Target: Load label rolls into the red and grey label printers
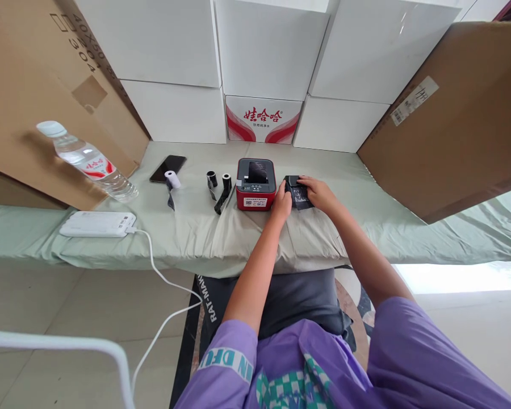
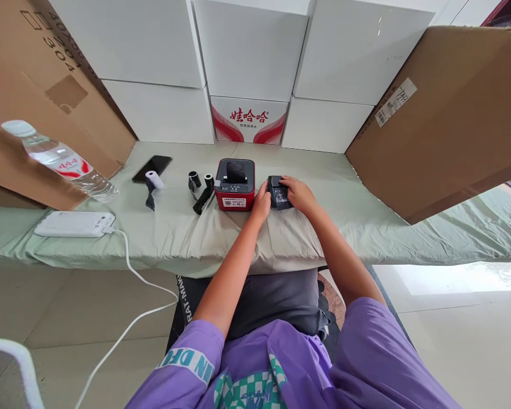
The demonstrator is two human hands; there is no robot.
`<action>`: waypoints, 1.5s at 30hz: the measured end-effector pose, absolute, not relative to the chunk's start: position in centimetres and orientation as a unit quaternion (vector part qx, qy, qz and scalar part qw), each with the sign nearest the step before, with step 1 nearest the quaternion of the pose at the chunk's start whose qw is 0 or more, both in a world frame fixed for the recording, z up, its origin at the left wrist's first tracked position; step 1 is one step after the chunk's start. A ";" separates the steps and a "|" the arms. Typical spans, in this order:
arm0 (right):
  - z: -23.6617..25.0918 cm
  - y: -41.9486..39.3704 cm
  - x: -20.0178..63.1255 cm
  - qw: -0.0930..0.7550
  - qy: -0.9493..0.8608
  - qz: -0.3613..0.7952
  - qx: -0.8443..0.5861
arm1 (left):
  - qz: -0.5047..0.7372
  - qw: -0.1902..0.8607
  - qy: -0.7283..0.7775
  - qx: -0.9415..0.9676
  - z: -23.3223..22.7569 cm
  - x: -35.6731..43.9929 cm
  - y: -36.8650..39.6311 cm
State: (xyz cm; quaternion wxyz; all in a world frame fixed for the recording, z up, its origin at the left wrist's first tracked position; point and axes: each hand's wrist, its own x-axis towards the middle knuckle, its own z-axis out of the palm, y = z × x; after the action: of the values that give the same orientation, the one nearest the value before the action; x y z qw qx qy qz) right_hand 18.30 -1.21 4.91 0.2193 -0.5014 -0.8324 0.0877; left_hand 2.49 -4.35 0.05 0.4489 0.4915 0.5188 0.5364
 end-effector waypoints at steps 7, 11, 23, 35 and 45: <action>6.2 -2.9 17.1 0.148 -0.820 0.037 -0.552 | 0.530 0.446 0.526 0.494 0.7 2.4 -4.8; 6.9 -3.4 16.1 0.114 -0.813 0.013 -0.571 | 0.529 0.447 0.522 0.498 0.6 2.3 -4.7; 6.6 -3.0 15.7 0.111 -0.802 0.024 -0.587 | 0.508 0.421 0.542 0.521 0.3 1.9 -5.0; 5.5 -8.8 14.4 0.210 -0.780 0.062 -0.586 | 0.586 0.310 0.483 0.572 1.0 1.8 -10.5; 2.4 -20.4 12.0 0.514 -0.708 0.111 -0.471 | 0.705 0.056 0.366 0.605 3.4 -0.7 -20.1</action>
State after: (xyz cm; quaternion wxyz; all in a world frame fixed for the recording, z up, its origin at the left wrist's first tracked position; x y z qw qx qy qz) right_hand 12.00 -20.43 2.37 0.5139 -0.4714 -0.7081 0.1109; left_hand -0.66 -20.14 3.44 0.0560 0.6049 0.3656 0.7052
